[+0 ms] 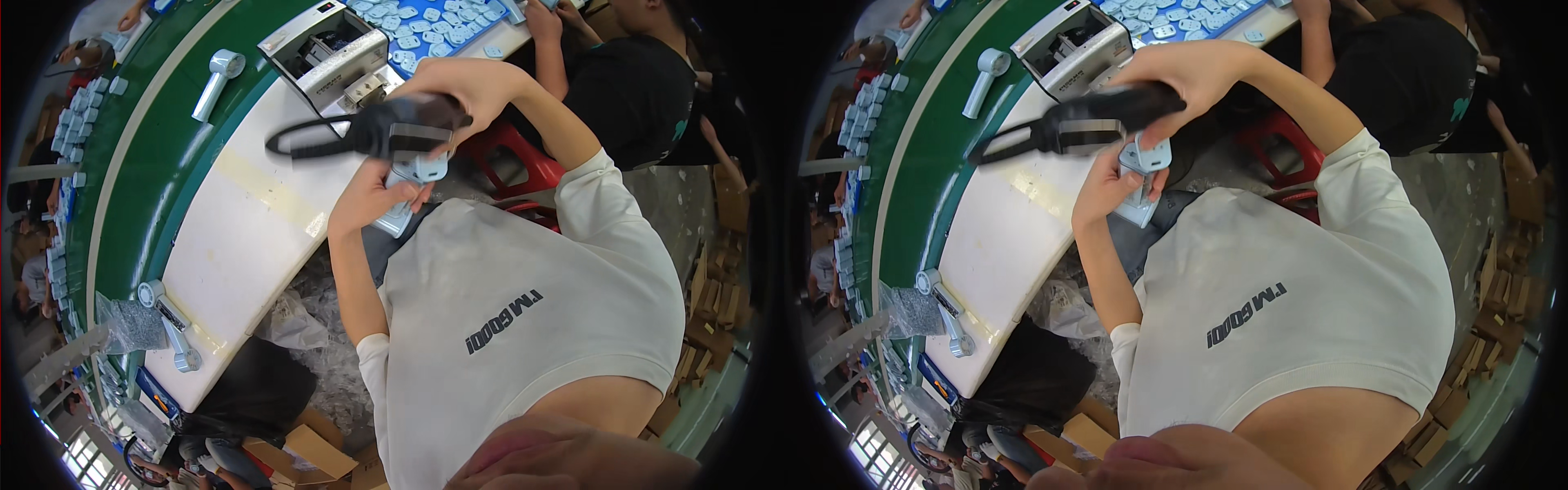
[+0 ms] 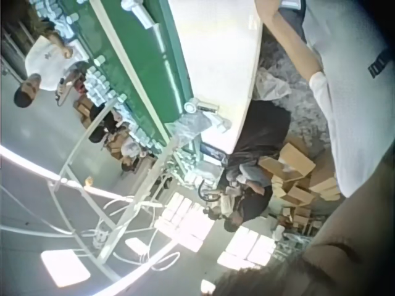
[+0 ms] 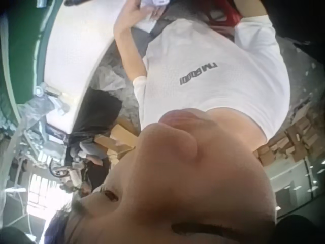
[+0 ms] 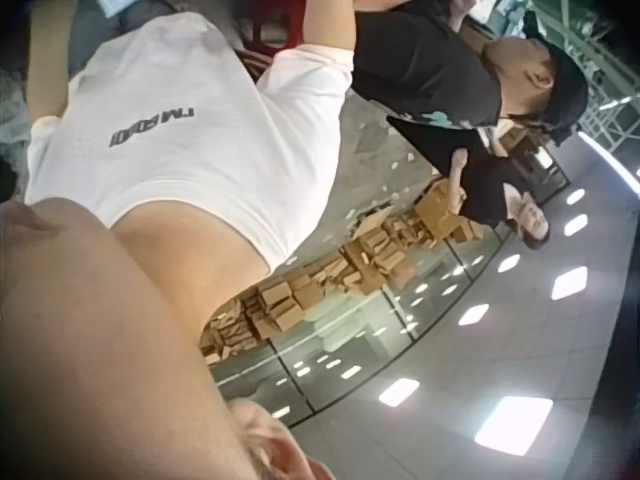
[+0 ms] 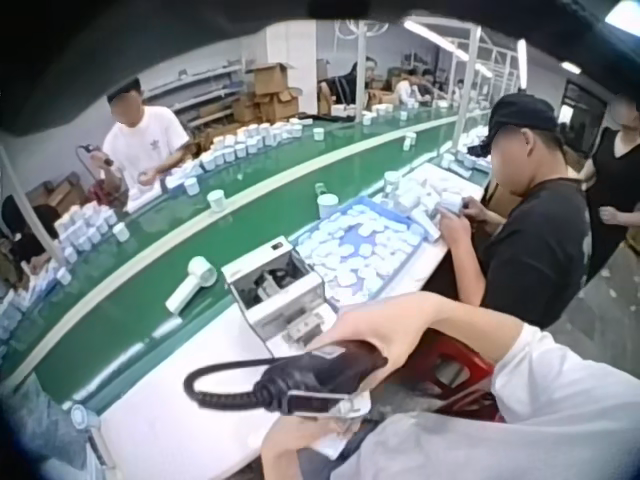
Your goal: Assembling electronic components on an assembly line using a power screwdriver.
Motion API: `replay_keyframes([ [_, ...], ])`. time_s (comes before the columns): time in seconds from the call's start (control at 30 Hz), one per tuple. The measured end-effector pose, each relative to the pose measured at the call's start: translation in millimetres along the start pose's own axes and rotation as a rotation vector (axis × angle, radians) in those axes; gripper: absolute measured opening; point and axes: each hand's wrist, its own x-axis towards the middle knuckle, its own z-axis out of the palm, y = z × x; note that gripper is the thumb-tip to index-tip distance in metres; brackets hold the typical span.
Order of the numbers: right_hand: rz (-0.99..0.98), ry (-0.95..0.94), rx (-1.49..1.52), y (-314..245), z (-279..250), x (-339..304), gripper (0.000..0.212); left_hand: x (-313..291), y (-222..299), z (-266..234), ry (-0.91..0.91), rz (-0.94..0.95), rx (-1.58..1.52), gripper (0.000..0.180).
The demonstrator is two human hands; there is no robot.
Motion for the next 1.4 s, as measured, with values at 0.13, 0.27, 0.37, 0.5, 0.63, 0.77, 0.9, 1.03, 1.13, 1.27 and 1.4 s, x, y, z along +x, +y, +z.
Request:
replay_keyframes([
  [0.13, 0.066, -0.051, -0.151, -6.1, 6.2, 5.4, 0.049, -9.7, -28.9, 3.9, 0.02, -0.009, -0.142, 0.041],
  [0.27, 0.018, -0.112, -0.079, -10.7, 7.0, 10.3, 0.062, 5.3, 10.1, 18.7, -0.151, -0.082, -0.229, 0.047],
  [0.37, -0.055, -0.164, 0.054, -5.9, 13.0, 13.7, 0.063, 5.6, -3.2, 21.6, -0.129, -0.037, -0.199, 0.046],
  [0.5, -0.051, -0.155, -0.014, -6.3, 12.4, 14.7, 0.067, 11.6, -7.9, 19.5, -0.16, 0.045, -0.179, 0.046],
  [0.63, 0.122, 0.201, 0.017, 4.7, 4.5, 3.6, 0.052, 10.3, 3.0, 18.7, 0.047, 0.221, -0.056, 0.057],
  [0.77, 0.071, 0.53, 0.981, 25.4, -21.3, -4.1, 0.047, 10.4, -2.7, 0.4, 0.591, 0.59, 0.207, 0.062],
  [0.9, -0.092, 1.072, 0.884, -1.4, -22.3, 32.0, 0.047, 16.1, -24.3, -29.3, 0.779, 0.756, 0.334, 0.055],
  [1.03, -0.221, 1.096, 0.568, 23.1, -1.0, 59.3, 0.041, 16.0, -33.6, -27.1, 0.839, 0.788, 0.354, 0.053],
  [1.13, -0.239, 1.061, 0.466, 28.7, 8.8, 65.9, 0.041, 20.3, -34.9, -23.2, 0.818, 0.783, 0.401, 0.051],
  [1.27, -0.206, 1.032, 0.501, 41.9, 22.0, 72.6, 0.04, 25.1, -36.1, -24.6, 0.774, 0.799, 0.343, 0.047],
  [1.4, -0.2, 0.976, 0.545, 42.8, 22.0, 71.6, 0.036, 24.1, -38.3, -25.0, 0.813, 0.738, 0.417, 0.054],
])
